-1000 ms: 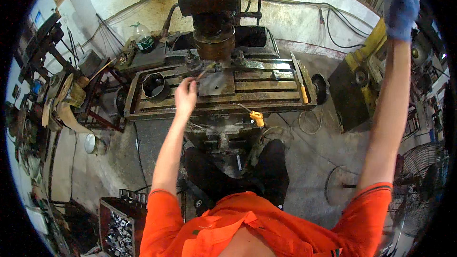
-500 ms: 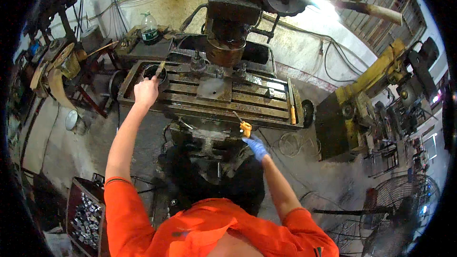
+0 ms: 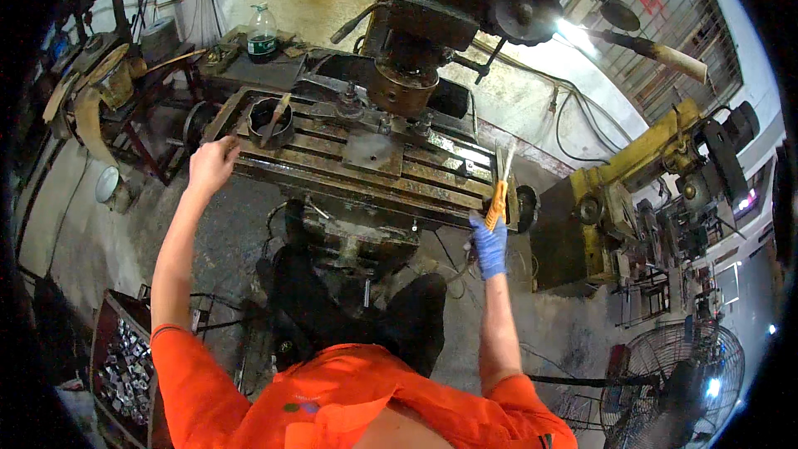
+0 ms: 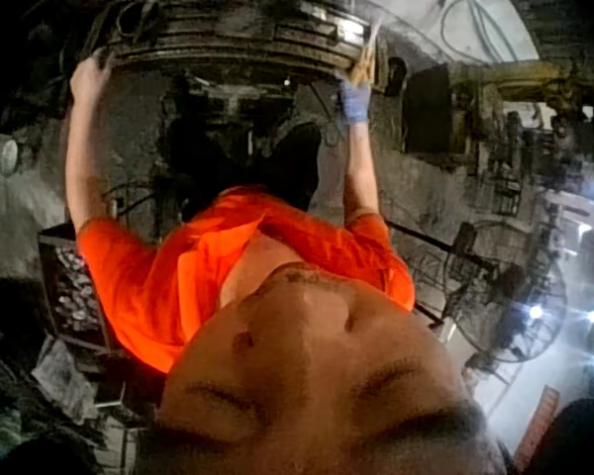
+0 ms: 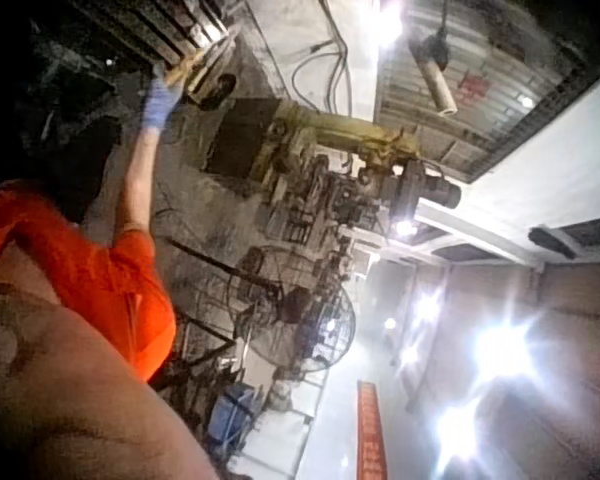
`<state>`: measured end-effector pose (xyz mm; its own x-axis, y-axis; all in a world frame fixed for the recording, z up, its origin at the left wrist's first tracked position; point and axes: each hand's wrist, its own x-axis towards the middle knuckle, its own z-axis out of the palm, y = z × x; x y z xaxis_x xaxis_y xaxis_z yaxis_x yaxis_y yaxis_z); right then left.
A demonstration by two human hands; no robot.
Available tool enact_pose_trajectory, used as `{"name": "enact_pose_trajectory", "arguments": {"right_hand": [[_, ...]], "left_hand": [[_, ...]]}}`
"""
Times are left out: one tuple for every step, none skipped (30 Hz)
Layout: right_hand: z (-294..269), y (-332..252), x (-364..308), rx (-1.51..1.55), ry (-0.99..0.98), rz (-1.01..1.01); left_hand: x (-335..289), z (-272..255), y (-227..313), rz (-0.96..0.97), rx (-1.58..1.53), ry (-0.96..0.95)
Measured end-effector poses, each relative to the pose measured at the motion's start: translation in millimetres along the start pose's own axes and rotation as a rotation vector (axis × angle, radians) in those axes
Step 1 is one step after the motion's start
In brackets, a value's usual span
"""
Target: The person picks up metal parts from a container and places them one by one on a milling machine table. They use a brush to apply liquid to the parts and use a hand tool to touch the parts before operating a machine lever.
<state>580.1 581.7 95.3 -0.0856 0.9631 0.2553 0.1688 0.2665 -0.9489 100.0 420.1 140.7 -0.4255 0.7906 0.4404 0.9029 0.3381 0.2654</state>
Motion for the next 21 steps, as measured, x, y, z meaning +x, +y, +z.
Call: {"name": "enact_pose_trajectory", "arguments": {"right_hand": [[-7.2,-12.7,5.4,-0.112,-0.077,-0.1],[2.5,-38.4,4.8,-0.471,-0.177,-0.185],[19.2,-69.4,3.0,-0.828,-0.281,-0.269],[37.3,-89.1,5.1,-1.065,-0.463,-0.156],[53.3,-92.4,9.1,-1.291,-0.557,-0.166],[69.1,-95.6,13.0,-1.318,-0.599,-0.123],[85.0,-98.6,18.9,-1.34,-0.645,-0.085],[95.7,-94.2,29.9,-1.345,-0.641,-0.072],[105.9,-85.3,43.7,-1.35,-0.638,-0.059],[117.0,-81.2,56.1,-1.311,-0.622,-0.062],[124.7,-76.6,67.8,-1.308,-0.569,-0.097],[129.0,-73.0,77.6,-1.295,-0.536,-0.085],[135.0,-73.7,82.6,-1.283,-0.511,-0.075],[136.4,-74.0,85.1,-1.253,-0.505,-0.056],[133.4,-73.6,84.1,-1.253,-0.535,-0.051],[129.8,-72.3,78.7,-1.255,-0.571,-0.048],[128.4,-76.3,71.0,-1.26,-0.613,-0.05],[123.9,-83.2,63.2,-1.253,-0.663,-0.019],[121.1,-93.2,53.0,-1.222,-0.707,-0.033],[120.6,-103.3,40.5,-1.185,-0.768,-0.062],[108.6,-106.9,25.4,-1.166,-0.779,-0.086]], "left_hand": [[-2.9,-0.5,-2.3,-0.02,-0.001,-0.01],[-6.6,3.2,-13.7,-0.044,-0.046,-0.015],[-10.4,1.9,-16.1,-0.045,-0.07,-0.008],[-14.5,-0.7,-18.0,-0.046,-0.093,0.0],[-17.9,-3.0,-20.1,-0.045,-0.117,0.006],[-20.2,-5.4,-18.6,-0.039,-0.119,0.012],[-23.6,-9.9,-14.1,-0.037,-0.115,0.02],[-25.7,-13.5,-7.9,-0.031,-0.117,0.027],[-27.0,-16.9,-4.3,-0.029,-0.118,0.029],[-28.5,-21.9,-2.7,-0.03,-0.111,0.032],[-29.2,-26.7,-2.1,-0.025,-0.106,0.034],[-30.4,-28.3,-2.9,-0.017,-0.106,0.066],[-34.2,-32.4,-4.2,-0.029,-0.101,0.066],[-37.7,-38.3,-4.0,-0.037,-0.097,0.066],[-40.4,-43.6,-2.8,-0.042,-0.097,0.066],[-46.0,-47.2,-6.0,-0.095,-0.112,0.043],[-54.9,-47.0,-13.6,-0.104,-0.148,0.066],[-63.5,-46.3,-23.3,-0.112,-0.185,0.091],[-76.3,-48.8,-39.3,-0.135,-0.212,0.117],[-95.0,-37.2,-65.6,-0.252,-0.36,0.131],[-99.5,-47.9,-38.6,-0.491,-0.631,-0.006]]}}
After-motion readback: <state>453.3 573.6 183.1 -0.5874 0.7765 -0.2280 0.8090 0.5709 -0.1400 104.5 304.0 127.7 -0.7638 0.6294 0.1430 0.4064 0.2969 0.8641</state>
